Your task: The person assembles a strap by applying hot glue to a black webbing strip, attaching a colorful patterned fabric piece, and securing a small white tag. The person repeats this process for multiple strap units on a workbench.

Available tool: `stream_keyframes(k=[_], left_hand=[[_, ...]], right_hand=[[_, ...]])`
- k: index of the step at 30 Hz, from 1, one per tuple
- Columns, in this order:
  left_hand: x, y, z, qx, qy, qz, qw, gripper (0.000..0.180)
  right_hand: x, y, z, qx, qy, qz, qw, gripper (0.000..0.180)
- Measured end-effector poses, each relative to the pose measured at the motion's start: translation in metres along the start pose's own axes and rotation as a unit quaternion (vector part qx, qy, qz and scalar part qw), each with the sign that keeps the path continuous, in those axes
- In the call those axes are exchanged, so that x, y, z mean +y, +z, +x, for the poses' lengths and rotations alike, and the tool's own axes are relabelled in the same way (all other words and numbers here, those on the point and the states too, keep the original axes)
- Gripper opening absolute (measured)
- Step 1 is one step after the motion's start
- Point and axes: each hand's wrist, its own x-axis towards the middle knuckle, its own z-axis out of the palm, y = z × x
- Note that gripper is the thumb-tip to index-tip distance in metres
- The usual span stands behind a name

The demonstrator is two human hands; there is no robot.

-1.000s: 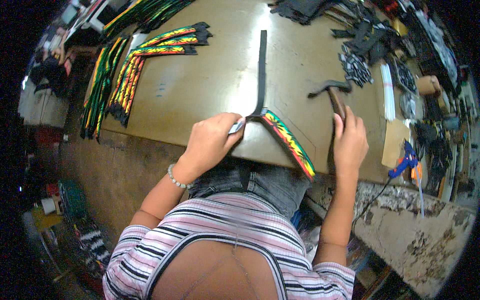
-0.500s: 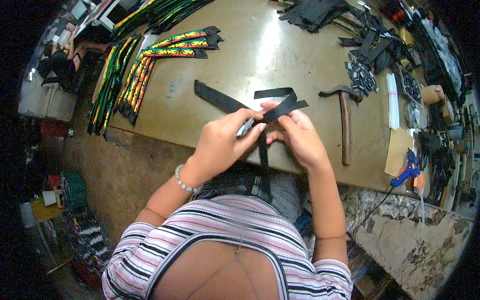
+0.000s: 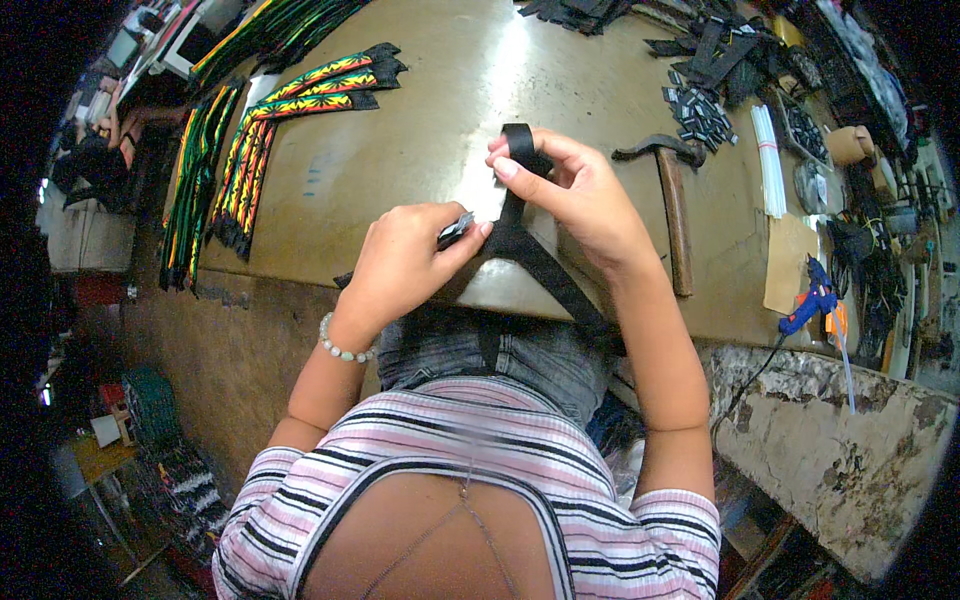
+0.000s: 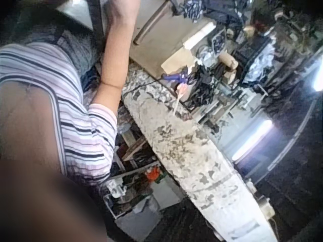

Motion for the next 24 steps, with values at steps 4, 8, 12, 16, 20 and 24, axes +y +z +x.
stream_keyframes(k=[4,8,12,16,20,24], left_hand=[[-0.008,0.021,0.006,0.071,-0.034,-0.008,0.997,0.025],[-0.013,0.033,0.005,0.074,-0.035,-0.024,0.996,0.026],[-0.01,0.039,0.004,0.069,-0.042,-0.035,0.996,0.029],[-0.008,0.043,0.003,0.101,-0.021,-0.05,0.993,0.031],[-0.008,0.047,0.0,0.096,0.009,-0.039,0.995,0.037],[-0.008,0.05,-0.001,0.098,0.039,-0.007,0.994,0.043]], right_hand=[[-0.025,0.012,-0.02,-0.011,-0.194,-0.35,0.916,0.032],[0.01,0.028,-0.028,0.087,0.031,-0.353,0.931,0.056],[0.054,0.026,-0.014,0.142,-0.03,-0.392,0.909,0.04],[0.067,0.033,-0.026,0.147,-0.184,-0.559,0.795,0.024],[0.066,0.043,-0.046,0.16,-0.219,-0.557,0.784,0.024],[0.063,0.037,-0.055,0.139,-0.167,-0.532,0.818,0.024]])
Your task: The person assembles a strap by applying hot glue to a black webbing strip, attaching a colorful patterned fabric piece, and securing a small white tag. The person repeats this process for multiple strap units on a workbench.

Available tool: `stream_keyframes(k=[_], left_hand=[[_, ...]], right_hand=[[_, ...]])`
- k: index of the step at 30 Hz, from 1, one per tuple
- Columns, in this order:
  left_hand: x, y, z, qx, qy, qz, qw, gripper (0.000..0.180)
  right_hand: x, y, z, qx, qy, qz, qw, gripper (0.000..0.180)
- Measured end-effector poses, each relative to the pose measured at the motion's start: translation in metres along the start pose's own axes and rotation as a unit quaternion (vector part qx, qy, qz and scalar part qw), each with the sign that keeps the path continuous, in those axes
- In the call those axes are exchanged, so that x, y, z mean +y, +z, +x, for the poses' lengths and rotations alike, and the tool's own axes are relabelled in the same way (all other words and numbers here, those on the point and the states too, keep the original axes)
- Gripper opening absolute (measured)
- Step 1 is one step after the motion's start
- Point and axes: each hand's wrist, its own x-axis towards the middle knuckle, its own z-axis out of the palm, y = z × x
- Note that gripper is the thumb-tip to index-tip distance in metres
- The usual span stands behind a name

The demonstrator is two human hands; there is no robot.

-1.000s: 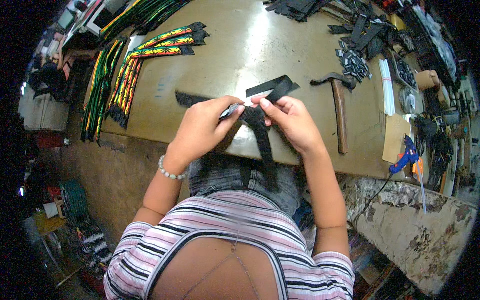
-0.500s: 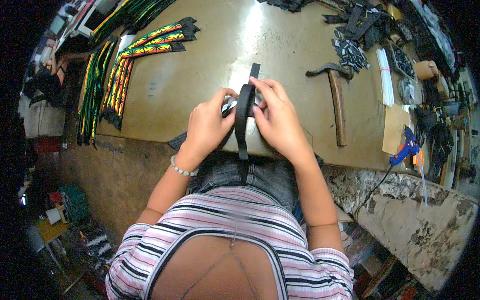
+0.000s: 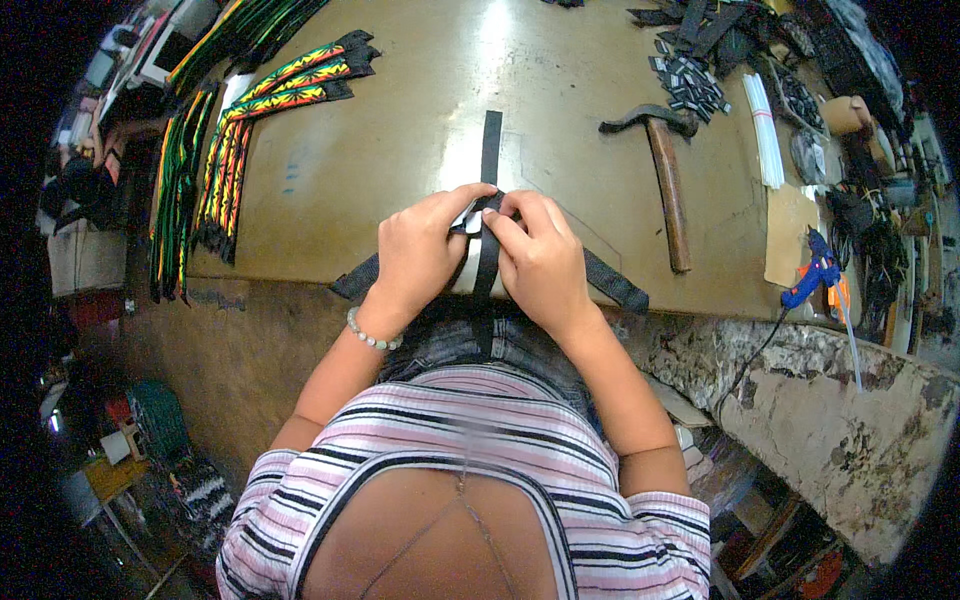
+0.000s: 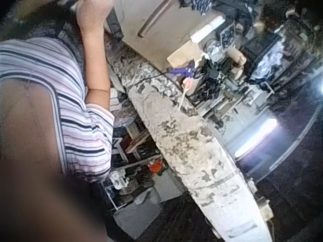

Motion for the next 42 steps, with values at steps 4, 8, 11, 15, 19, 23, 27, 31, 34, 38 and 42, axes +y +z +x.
stream_keyframes(k=[4,8,11,15,19,23,27,31,34,38,42], left_hand=[[0.0,-0.001,0.0,-0.026,-0.006,0.031,0.999,0.043],[0.001,-0.001,0.002,-0.018,-0.004,0.024,1.0,0.042],[0.002,-0.001,0.002,-0.027,-0.01,0.037,0.999,0.042],[0.004,0.0,0.001,-0.031,-0.018,0.054,0.998,0.044],[0.004,-0.001,0.001,-0.035,-0.025,0.049,0.998,0.045],[0.004,-0.006,0.002,-0.03,-0.006,0.02,0.999,0.048],[0.004,-0.018,-0.005,0.046,0.007,-0.038,0.998,0.043],[-0.002,-0.031,-0.017,0.027,-0.004,-0.013,1.0,0.027],[-0.006,-0.029,-0.021,-0.019,-0.006,0.031,0.999,0.025],[-0.009,-0.018,-0.02,-0.005,0.002,0.063,0.998,0.029],[-0.013,-0.013,-0.016,0.001,0.015,0.079,0.997,0.038]], right_hand=[[0.004,-0.011,0.0,-0.037,-0.015,0.028,0.999,0.021],[0.005,-0.018,-0.001,-0.069,-0.019,0.054,0.996,0.022],[0.009,-0.023,-0.003,-0.099,-0.023,0.078,0.992,0.02],[0.009,-0.03,-0.002,-0.17,0.003,0.142,0.975,0.02],[-0.002,-0.042,-0.01,-0.237,-0.065,0.153,0.957,0.022],[0.032,-0.084,-0.052,0.016,0.14,0.055,0.988,0.023],[0.16,-0.159,-0.116,0.537,0.415,-0.157,0.717,0.069],[0.261,-0.22,-0.163,0.492,0.29,-0.115,0.813,0.069],[0.266,-0.235,-0.134,0.35,0.396,-0.131,0.839,0.05],[0.185,-0.191,-0.053,0.27,0.337,0.036,0.901,0.038],[0.086,-0.118,-0.006,0.012,0.242,0.218,0.946,0.044]])
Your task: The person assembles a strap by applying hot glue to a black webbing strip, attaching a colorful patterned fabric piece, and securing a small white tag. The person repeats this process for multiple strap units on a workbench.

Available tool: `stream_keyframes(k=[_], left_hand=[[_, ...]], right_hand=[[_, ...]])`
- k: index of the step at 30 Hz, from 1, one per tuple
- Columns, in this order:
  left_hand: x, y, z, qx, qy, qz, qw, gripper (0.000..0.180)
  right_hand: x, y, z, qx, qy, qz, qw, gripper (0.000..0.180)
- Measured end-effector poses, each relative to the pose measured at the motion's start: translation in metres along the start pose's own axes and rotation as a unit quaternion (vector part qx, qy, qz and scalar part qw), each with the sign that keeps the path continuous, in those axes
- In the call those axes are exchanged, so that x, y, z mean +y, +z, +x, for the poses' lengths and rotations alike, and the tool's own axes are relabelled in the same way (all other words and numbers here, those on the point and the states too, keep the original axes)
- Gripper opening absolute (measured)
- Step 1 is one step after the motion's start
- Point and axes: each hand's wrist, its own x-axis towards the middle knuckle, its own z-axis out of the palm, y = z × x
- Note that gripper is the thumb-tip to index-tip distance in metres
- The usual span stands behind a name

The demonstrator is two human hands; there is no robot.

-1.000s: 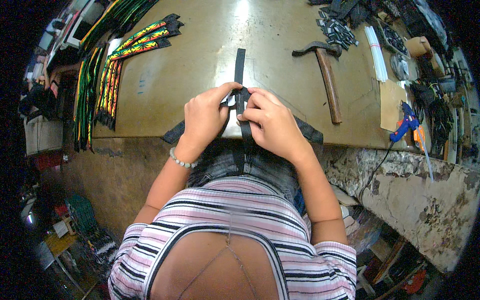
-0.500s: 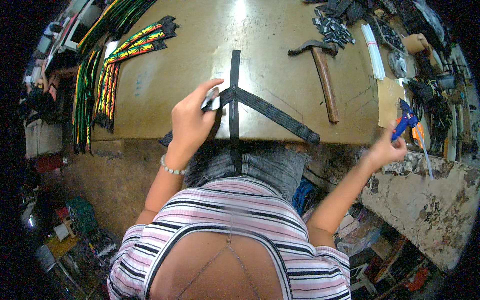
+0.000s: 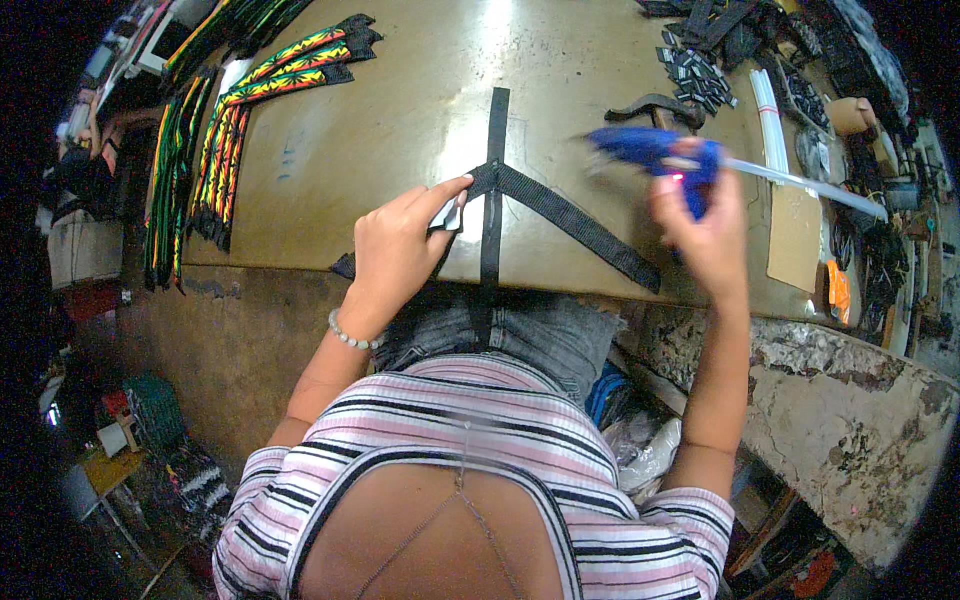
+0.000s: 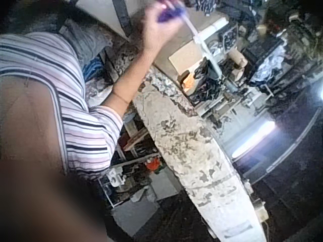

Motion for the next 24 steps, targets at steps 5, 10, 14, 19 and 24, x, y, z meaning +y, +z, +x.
stream_keyframes(k=[5,10,14,19,24], left_hand=[[-0.003,0.003,0.004,0.007,0.013,0.004,1.0,0.045],[-0.004,0.003,0.005,0.007,0.011,-0.003,1.0,0.045],[-0.005,0.003,0.008,0.005,0.017,0.001,1.0,0.041],[-0.005,0.003,0.01,0.004,0.015,-0.006,1.0,0.036],[-0.005,0.003,0.009,0.008,0.018,-0.002,1.0,0.032]], right_hand=[[-0.031,0.051,0.02,-0.082,-0.07,-0.144,0.984,0.049],[-0.029,0.055,0.036,-0.095,-0.098,-0.186,0.973,0.049],[-0.028,0.056,0.037,-0.1,-0.097,-0.189,0.972,0.05],[-0.033,0.054,0.02,-0.117,-0.09,-0.187,0.971,0.05],[-0.04,0.052,0.002,-0.149,-0.081,-0.174,0.97,0.048]])
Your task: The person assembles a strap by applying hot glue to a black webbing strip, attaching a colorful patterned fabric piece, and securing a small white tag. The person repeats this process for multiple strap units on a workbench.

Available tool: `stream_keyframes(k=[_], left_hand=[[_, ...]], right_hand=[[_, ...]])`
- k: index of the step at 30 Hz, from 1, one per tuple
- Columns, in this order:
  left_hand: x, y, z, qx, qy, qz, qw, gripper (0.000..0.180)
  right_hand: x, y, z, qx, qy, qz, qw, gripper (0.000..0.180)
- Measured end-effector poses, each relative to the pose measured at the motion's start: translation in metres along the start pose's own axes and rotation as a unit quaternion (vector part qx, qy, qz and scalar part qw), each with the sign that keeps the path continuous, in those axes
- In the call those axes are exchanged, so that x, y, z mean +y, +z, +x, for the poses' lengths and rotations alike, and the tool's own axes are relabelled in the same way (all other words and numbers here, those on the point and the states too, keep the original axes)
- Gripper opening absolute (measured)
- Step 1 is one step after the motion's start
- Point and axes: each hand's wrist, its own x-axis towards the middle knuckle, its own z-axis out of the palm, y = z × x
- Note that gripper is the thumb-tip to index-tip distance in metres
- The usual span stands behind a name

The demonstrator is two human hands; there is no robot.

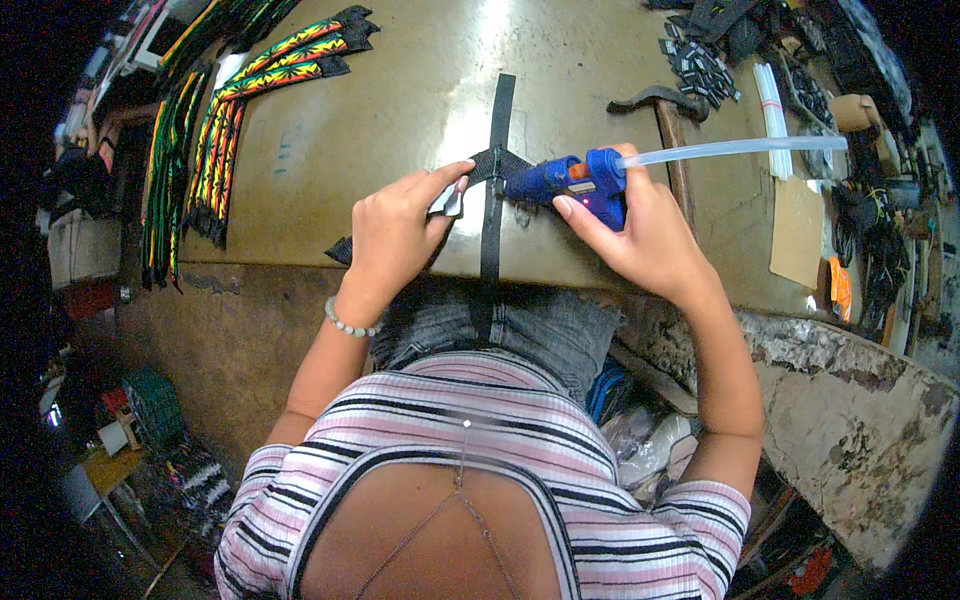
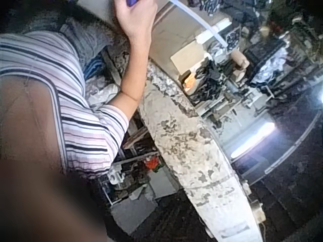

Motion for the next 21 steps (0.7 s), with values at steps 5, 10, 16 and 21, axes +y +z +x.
stream_keyframes(k=[5,10,16,21], left_hand=[[0.0,0.0,0.001,-0.007,-0.004,-0.006,1.0,0.028],[0.004,-0.016,0.008,0.09,-0.003,-0.121,0.989,0.026],[-0.017,-0.046,0.023,-0.084,-0.189,-0.915,0.346,0.031],[-0.013,-0.021,0.027,-0.086,-0.232,-0.958,0.147,0.025]], right_hand=[[0.001,-0.011,-0.014,-0.09,0.061,0.076,0.991,0.047],[0.08,-0.049,-0.052,0.311,0.095,0.174,0.93,0.038],[0.215,-0.121,-0.131,0.51,0.39,-0.281,0.713,0.06],[0.112,-0.108,-0.139,0.318,0.42,-0.308,0.792,0.06]])
